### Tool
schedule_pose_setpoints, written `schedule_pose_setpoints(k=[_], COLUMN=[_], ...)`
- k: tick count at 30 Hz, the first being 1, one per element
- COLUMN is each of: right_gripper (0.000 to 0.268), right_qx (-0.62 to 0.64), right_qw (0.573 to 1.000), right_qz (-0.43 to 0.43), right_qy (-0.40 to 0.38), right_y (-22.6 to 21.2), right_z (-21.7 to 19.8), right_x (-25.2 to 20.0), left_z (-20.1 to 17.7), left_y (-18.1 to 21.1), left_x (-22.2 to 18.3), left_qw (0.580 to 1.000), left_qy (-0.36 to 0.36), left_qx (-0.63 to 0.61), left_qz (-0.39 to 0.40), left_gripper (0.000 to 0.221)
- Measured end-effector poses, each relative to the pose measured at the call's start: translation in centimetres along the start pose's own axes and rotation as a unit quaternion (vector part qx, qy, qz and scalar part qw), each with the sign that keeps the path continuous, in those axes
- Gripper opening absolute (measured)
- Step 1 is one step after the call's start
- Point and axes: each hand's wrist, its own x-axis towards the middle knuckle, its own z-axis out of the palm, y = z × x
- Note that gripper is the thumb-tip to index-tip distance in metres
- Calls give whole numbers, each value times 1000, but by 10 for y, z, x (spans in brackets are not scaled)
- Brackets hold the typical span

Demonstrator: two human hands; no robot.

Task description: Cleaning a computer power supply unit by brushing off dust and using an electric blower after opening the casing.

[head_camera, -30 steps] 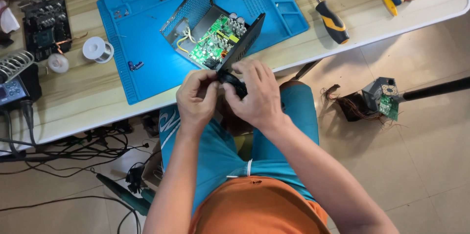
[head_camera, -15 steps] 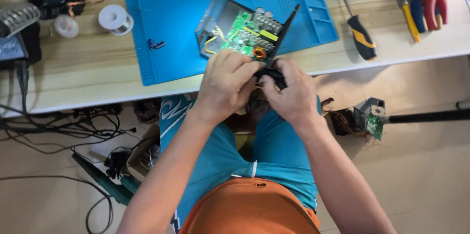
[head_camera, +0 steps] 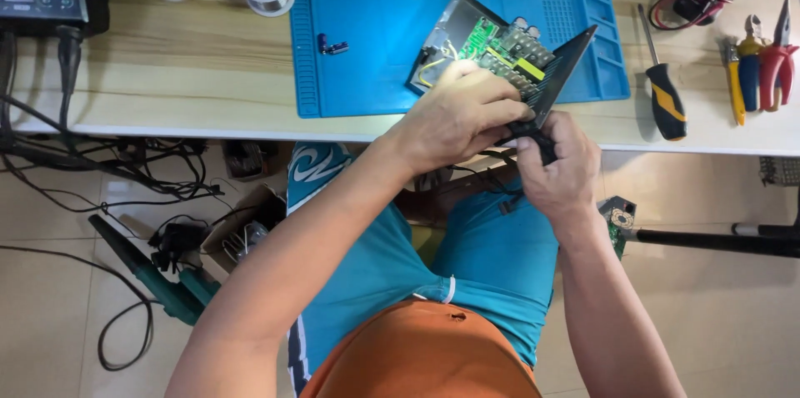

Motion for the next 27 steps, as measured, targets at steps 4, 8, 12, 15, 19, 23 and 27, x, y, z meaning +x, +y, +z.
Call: schedule_pose_setpoints(k=[4, 8, 12, 15, 19, 23, 27], right_gripper=[22, 26, 30, 27, 27, 39, 44], right_qx=[19, 46, 104, 113, 134, 152, 174], right_qw=[1000, 998, 992, 990, 986, 969, 951], right_qz=[-6, -11, 17, 38, 60, 176, 230], right_qy=[-16, -38, -69, -75, -79, -89, -112], right_y=[3, -4, -4, -2, -1, -53, -37], right_z=[0, -8, -12, -9, -9, -20, -16], right_x=[2, 7, 7, 6, 9, 26, 28], left_z=[2, 9, 3, -1, 9, 4, -4], left_y=[0, 1, 4, 3, -4, 5, 17], left_x=[0, 2, 5, 7, 5, 9, 10], left_qw=[1000, 999, 999, 999, 999, 999, 999], left_qy=[12, 24, 23, 17, 21, 24, 27], left_qx=[-8, -2, 2, 5, -10, 5, -7], left_qz=[6, 22, 35, 31, 36, 39, 42], left_gripper=[19, 19, 14, 15, 20, 21, 16])
